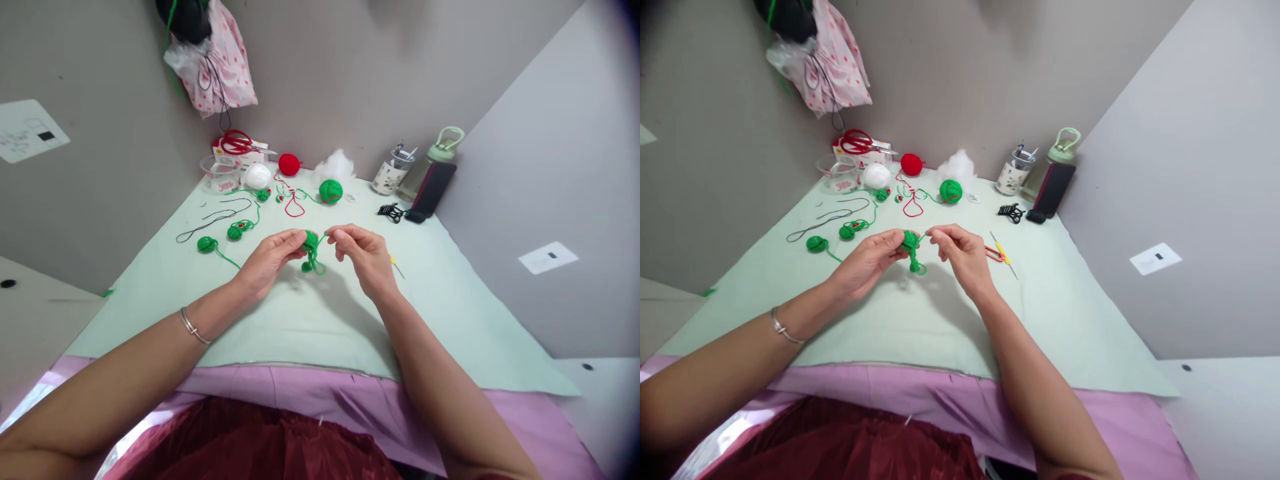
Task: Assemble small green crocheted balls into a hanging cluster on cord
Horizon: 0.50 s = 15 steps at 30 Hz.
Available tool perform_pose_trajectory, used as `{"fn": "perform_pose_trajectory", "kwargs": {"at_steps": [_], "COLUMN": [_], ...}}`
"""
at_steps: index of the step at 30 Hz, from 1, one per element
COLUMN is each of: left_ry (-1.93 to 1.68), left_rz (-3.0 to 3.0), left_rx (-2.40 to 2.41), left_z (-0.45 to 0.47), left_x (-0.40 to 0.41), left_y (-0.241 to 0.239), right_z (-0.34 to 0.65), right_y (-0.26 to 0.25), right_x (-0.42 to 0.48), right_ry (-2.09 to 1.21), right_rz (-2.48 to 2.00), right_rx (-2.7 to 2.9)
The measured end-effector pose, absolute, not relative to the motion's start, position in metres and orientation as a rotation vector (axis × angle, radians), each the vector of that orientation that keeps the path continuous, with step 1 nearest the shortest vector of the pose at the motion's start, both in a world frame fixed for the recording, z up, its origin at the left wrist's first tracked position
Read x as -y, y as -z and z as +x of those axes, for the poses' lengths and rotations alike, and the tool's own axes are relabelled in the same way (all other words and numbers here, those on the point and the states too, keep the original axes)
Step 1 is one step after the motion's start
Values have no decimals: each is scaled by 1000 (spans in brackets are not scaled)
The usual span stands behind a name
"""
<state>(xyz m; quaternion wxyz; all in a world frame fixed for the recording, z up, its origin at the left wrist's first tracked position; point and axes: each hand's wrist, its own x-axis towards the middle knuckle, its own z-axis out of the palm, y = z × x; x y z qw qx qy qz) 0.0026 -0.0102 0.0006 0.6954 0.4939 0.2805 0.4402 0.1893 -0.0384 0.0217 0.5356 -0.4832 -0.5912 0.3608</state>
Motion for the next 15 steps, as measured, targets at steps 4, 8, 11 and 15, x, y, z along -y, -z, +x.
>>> {"fn": "perform_pose_trajectory", "kwargs": {"at_steps": [4, 8, 11, 15], "left_ry": [-871, -812, -740, -678], "left_rz": [1198, 1215, 1212, 1195], "left_rx": [-616, -591, -533, -485], "left_z": [4, 4, 4, 6], "left_x": [11, 10, 10, 11], "left_y": [3, 6, 9, 10], "right_z": [187, 190, 189, 194], "right_y": [-22, -20, -20, -20], "right_x": [40, 38, 38, 33], "right_ry": [-1010, -1189, -1246, -1235], "right_rz": [-1126, -1132, -1140, -1136], "right_rx": [1432, 1370, 1338, 1269]}}
